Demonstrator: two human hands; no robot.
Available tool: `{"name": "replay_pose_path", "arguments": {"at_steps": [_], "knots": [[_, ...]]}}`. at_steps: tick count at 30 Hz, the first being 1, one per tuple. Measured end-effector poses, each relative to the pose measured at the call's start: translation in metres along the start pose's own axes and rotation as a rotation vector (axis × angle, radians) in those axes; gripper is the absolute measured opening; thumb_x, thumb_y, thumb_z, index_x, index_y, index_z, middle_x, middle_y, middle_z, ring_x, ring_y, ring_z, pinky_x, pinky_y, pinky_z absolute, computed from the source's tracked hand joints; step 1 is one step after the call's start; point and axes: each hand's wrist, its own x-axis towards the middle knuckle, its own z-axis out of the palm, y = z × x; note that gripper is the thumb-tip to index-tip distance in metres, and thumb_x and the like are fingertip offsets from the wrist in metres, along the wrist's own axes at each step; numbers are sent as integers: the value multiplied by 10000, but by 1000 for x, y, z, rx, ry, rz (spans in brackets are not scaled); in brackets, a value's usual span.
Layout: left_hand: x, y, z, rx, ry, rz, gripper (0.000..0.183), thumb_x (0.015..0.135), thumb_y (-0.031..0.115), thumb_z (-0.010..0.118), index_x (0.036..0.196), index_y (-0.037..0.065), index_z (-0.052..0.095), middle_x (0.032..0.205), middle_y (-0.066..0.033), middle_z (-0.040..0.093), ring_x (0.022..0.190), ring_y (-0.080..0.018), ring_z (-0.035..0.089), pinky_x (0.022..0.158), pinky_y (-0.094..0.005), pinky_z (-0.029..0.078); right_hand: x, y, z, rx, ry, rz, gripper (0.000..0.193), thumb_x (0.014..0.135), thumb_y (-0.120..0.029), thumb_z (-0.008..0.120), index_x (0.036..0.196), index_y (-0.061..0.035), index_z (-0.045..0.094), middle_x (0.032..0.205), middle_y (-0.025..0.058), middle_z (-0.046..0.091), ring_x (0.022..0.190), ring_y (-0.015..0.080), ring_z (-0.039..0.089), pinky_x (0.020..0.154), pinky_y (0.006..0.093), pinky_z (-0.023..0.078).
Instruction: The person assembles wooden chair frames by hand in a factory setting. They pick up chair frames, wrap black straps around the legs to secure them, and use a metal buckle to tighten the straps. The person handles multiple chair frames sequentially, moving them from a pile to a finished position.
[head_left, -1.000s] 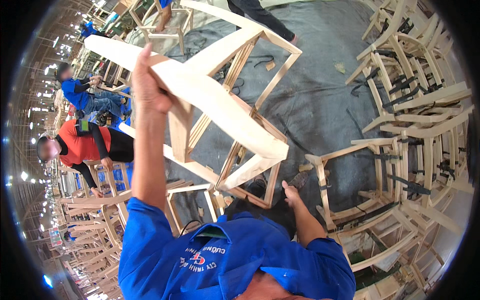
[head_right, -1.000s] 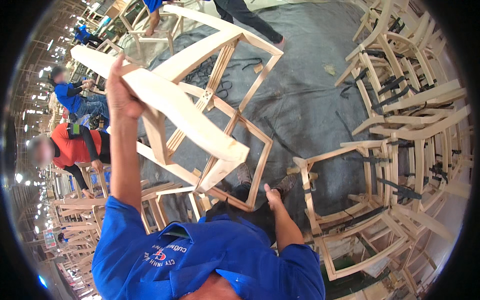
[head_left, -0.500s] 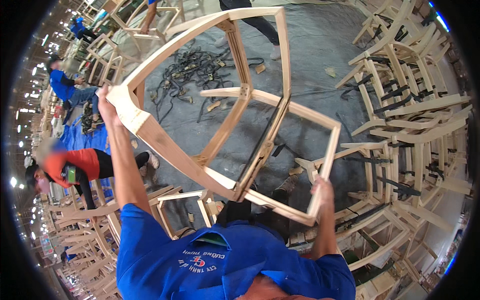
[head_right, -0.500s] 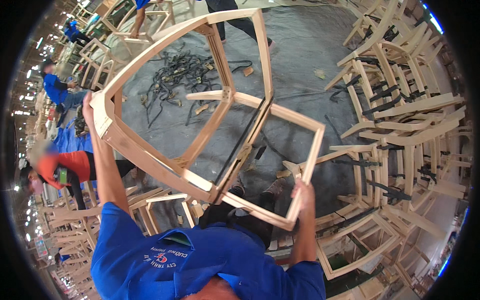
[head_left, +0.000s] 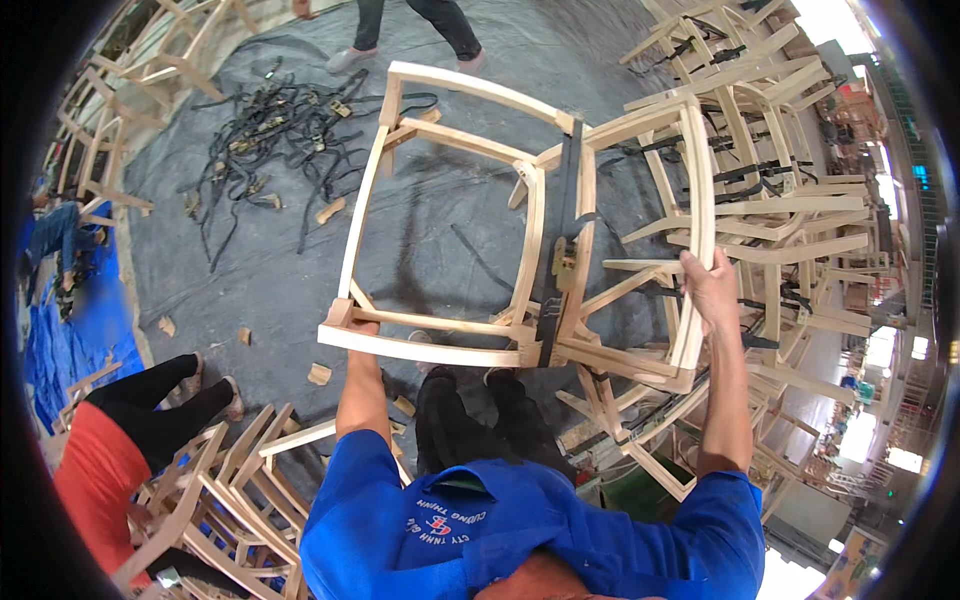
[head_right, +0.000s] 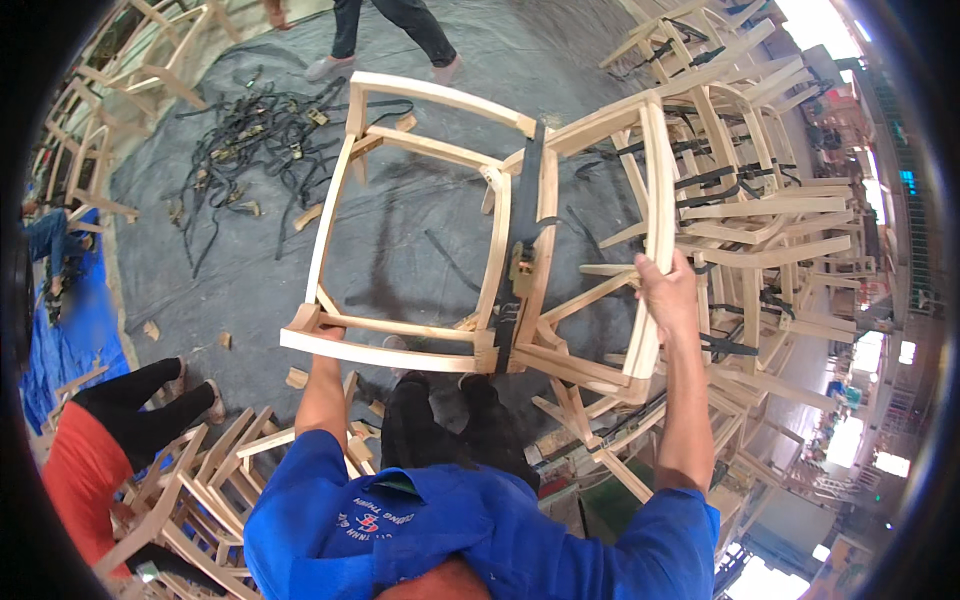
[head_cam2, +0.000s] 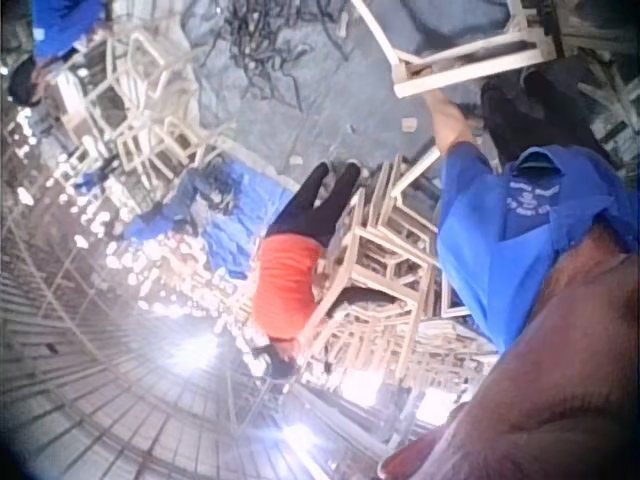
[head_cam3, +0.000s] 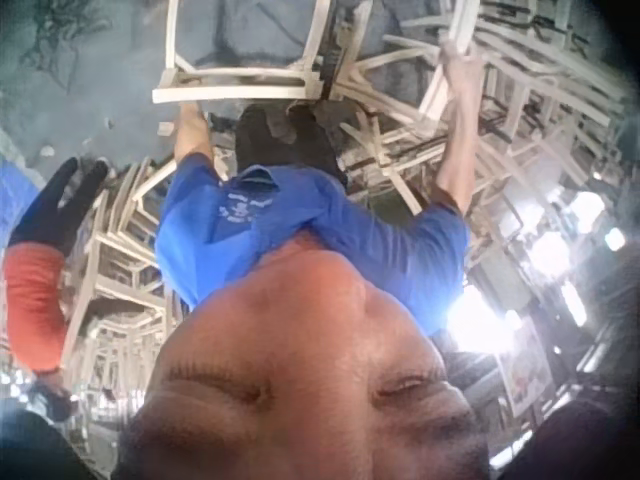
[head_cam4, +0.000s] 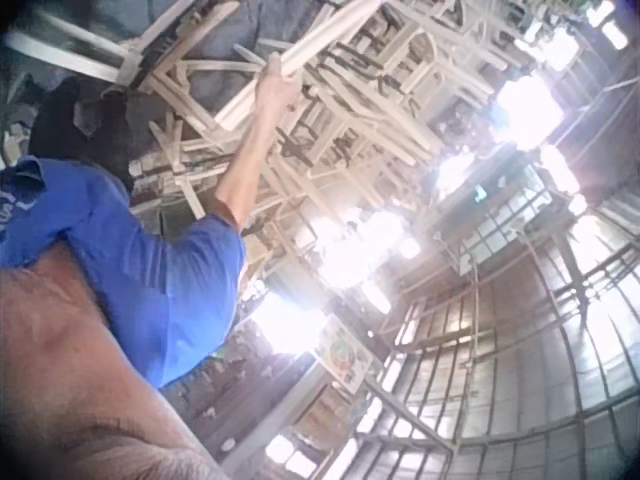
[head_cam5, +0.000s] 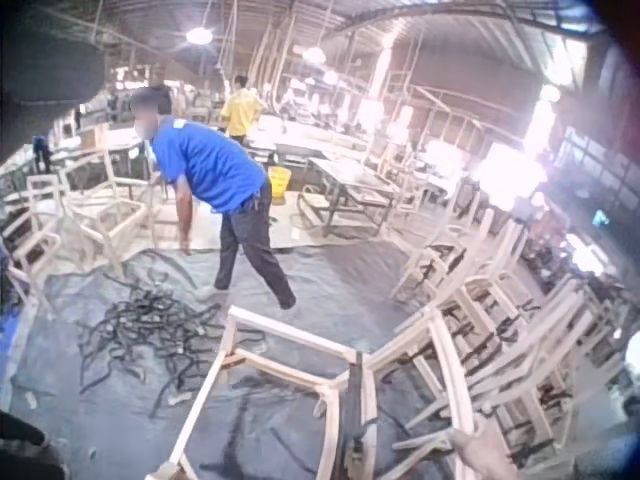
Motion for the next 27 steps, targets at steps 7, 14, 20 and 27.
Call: {"name": "replay_pose_path", "arguments": {"at_steps": [7,14,20,27], "knots": [[16,10,-52,67,38,-29,848,956,664,391,1419,-45,447,1451,-266,453,1399,-420,424,1169,-585,361,-39,35,75,-45,93,106,190,964,-176,689,1025,-63,548,750,4,558,558,87,524,485,257,441],[-32,24,-45,548,432,203,763,1020,572,349,1386,-83,490,1368,-240,570,1268,-400,547,1097,-521,413,-55,86,79,-775,305,-286,414,899,-111,717,1251,14,537,1133,190,615,1064,329,593,943,457,456],[-82,-73,1,1813,66,1276,373,986,256,614,1204,-46,617,1193,-211,660,1075,-337,638,1004,-436,451,-25,70,144,-553,-496,-300,464,824,-149,751,1231,-22,566,1243,179,589,1187,400,565,961,469,474],[-91,-217,1,1776,-231,319,307,984,345,637,1080,62,708,884,-123,751,857,-181,725,794,-349,543,-23,185,227,-987,-617,-345,280,876,-109,616,1150,-82,566,1123,158,530,1056,384,606,860,490,544]]}}
